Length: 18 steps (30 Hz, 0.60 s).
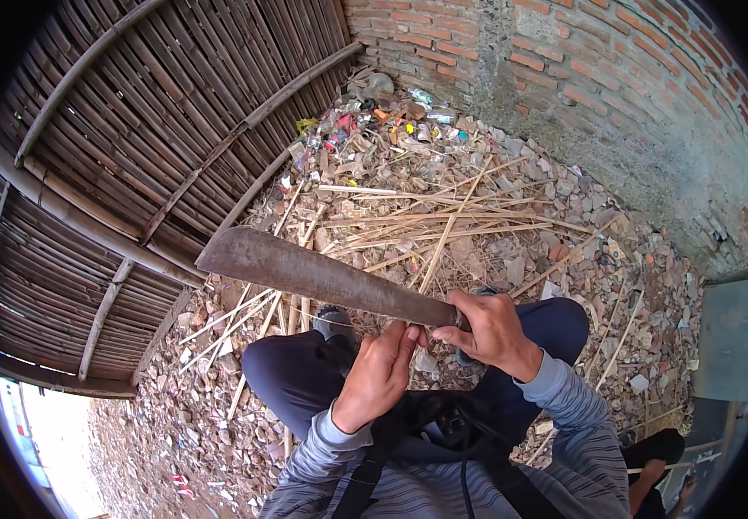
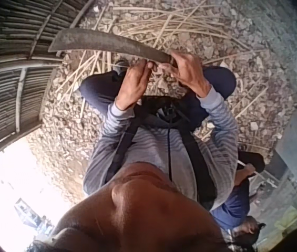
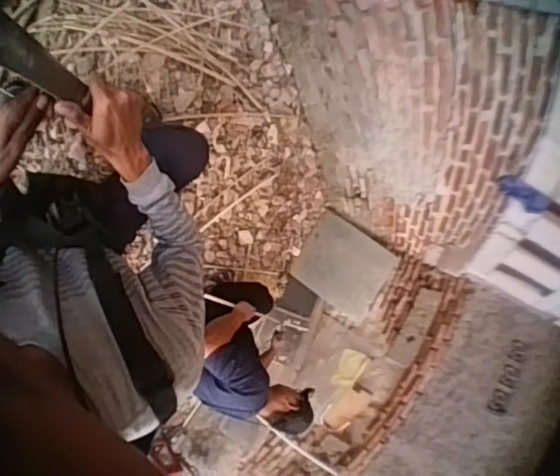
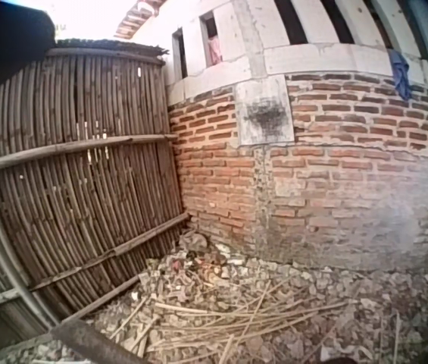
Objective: The person uses a large blade to shave and smooth thin bamboo strips, holding the blade steady and pulling the strips against the edge by hand.
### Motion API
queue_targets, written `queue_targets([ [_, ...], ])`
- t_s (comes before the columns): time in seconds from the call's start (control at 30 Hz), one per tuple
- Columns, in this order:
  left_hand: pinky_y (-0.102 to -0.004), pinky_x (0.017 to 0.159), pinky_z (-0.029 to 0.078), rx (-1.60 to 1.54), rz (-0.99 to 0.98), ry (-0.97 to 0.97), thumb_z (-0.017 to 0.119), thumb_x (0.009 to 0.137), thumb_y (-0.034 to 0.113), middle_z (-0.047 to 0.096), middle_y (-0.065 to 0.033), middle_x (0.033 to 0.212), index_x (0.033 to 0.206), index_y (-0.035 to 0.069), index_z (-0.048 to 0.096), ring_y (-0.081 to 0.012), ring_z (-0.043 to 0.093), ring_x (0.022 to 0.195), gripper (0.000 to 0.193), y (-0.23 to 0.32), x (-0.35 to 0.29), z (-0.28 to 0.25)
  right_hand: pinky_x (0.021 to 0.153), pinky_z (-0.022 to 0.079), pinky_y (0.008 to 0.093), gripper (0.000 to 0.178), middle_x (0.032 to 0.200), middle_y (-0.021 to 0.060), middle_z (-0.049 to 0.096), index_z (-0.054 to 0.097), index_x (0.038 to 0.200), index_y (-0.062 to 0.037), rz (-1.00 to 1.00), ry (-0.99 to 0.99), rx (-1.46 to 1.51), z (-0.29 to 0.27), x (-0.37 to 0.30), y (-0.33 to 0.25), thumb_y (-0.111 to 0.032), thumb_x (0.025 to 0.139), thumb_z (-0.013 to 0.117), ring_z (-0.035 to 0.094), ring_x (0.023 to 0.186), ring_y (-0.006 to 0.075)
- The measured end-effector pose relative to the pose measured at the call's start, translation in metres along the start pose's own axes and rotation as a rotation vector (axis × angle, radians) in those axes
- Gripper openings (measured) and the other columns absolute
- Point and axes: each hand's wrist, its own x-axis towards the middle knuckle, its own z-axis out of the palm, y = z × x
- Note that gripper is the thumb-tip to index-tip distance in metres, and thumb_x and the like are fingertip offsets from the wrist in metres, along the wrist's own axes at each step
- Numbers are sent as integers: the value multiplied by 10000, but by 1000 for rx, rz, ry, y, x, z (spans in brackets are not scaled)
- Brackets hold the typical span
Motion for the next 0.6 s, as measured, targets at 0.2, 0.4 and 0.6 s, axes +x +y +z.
queue_targets([
  [0.2, -412, 582, 449, 84, 26, 7, 489, 1113, 111, 611, -164, 720, 970, -25, 565, -350, 622, 613, 211, -3, 2, 3, 505, 502, 448, 629, 620, 124, 626, 689, 978, -32, 3, -47, -11, 0, 0, 11, -659, 954, 648, 682, 568, 350],
  [0.4, -513, 625, 475, 119, -29, -3, 488, 1102, 98, 629, -224, 757, 1022, -19, 552, -483, 653, 740, 156, -4, -1, 8, 512, 454, 451, 646, 608, 158, 581, 655, 940, -3, -42, -31, 36, 10, 0, 26, -648, 971, 632, 632, 555, 381],
  [0.6, -405, 580, 426, 95, -46, -125, 463, 1123, 131, 529, -157, 668, 969, -7, 549, -337, 537, 561, 224, -10, -23, 2, 437, 424, 378, 658, 549, 55, 522, 696, 958, 3, 528, 16, 75, -6, 19, 103, -601, 1086, 469, 518, 424, 194],
])
